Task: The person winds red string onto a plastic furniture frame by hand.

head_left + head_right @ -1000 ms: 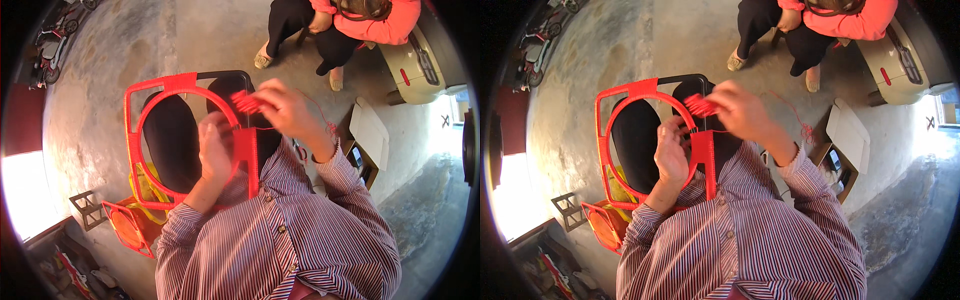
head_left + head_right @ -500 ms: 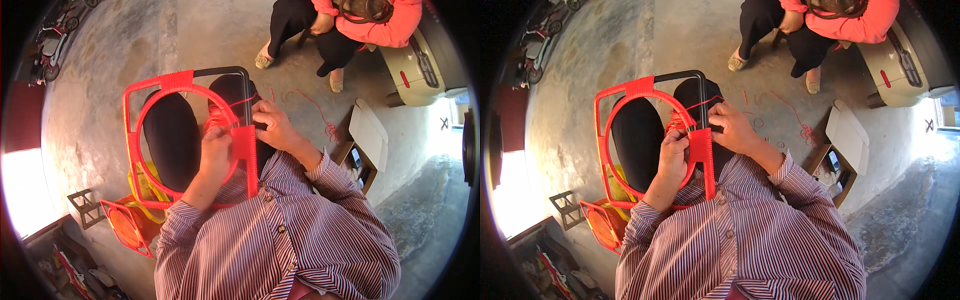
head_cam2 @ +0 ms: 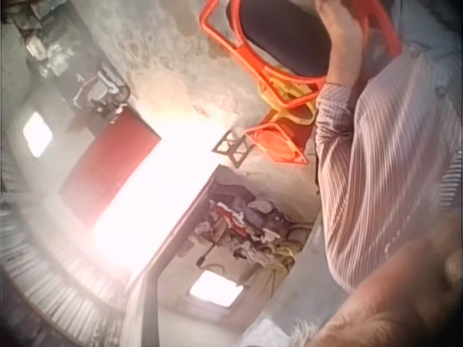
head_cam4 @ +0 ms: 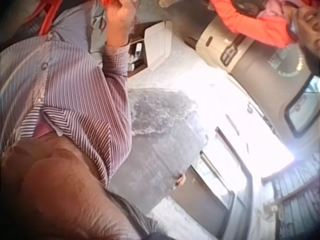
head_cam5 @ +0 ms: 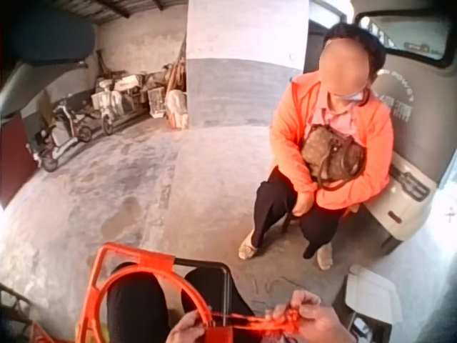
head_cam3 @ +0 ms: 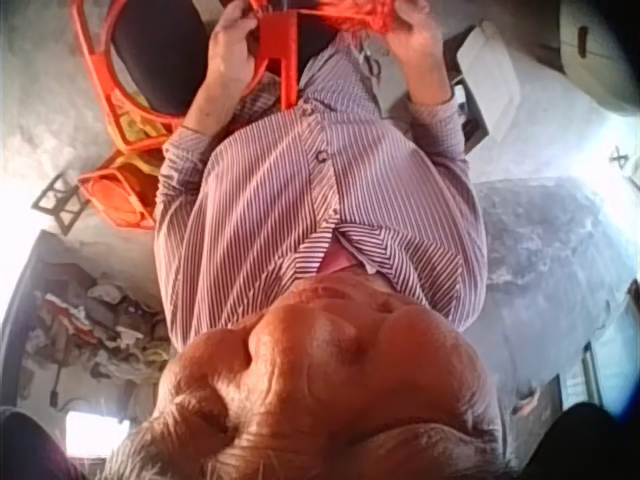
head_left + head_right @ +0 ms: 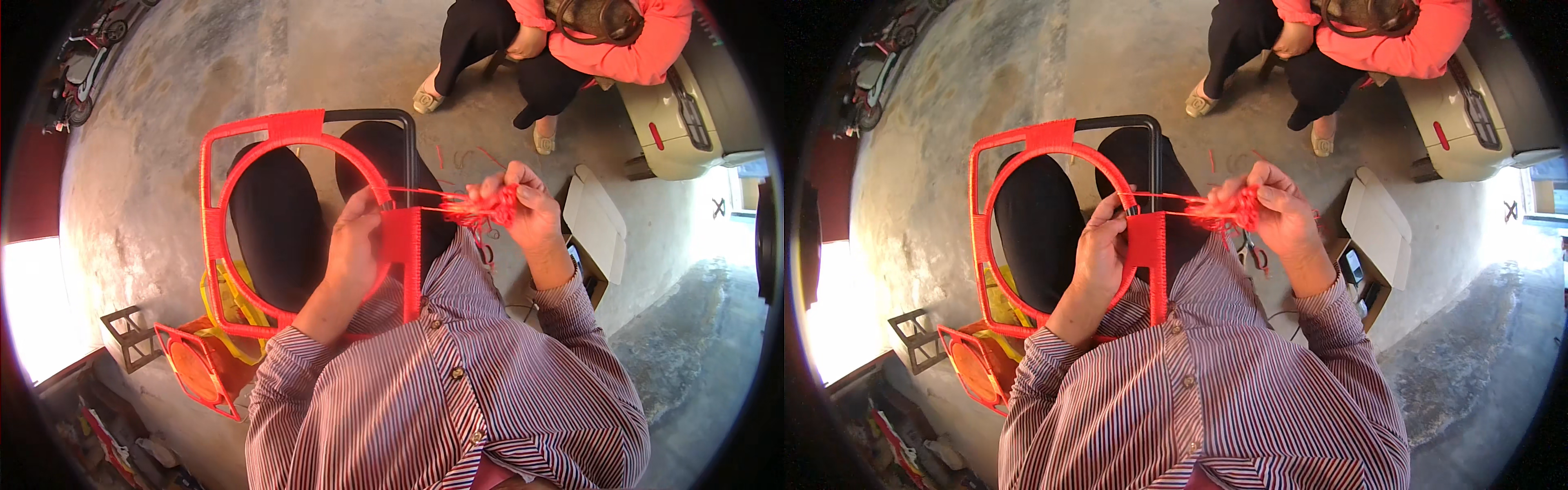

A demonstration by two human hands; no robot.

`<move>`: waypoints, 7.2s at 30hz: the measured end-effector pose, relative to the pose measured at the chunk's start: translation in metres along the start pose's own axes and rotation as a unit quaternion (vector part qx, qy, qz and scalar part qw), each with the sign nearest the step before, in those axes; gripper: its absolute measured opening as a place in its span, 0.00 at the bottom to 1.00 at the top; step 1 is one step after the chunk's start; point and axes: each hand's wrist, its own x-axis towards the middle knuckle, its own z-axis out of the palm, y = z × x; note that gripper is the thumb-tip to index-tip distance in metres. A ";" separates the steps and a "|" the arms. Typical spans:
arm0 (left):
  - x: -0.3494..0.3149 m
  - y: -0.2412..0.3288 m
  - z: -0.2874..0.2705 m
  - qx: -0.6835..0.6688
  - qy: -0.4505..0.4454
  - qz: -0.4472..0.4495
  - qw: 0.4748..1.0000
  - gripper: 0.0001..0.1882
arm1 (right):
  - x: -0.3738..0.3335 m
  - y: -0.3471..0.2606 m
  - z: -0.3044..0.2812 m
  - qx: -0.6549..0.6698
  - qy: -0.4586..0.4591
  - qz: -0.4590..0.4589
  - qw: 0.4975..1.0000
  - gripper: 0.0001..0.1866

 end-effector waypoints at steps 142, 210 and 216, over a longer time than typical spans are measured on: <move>-0.001 0.009 -0.028 0.044 -0.005 -0.088 0.995 0.11 | -0.040 0.067 -0.013 -0.377 0.237 0.187 0.876 0.10; -0.006 0.011 -0.026 0.043 0.039 -0.040 0.998 0.09 | -0.018 -0.079 -0.037 -0.351 0.408 -0.027 0.842 0.09; 0.003 0.006 -0.034 -0.011 0.011 -0.050 0.999 0.10 | -0.049 -0.103 -0.031 -0.121 0.429 -0.179 0.877 0.11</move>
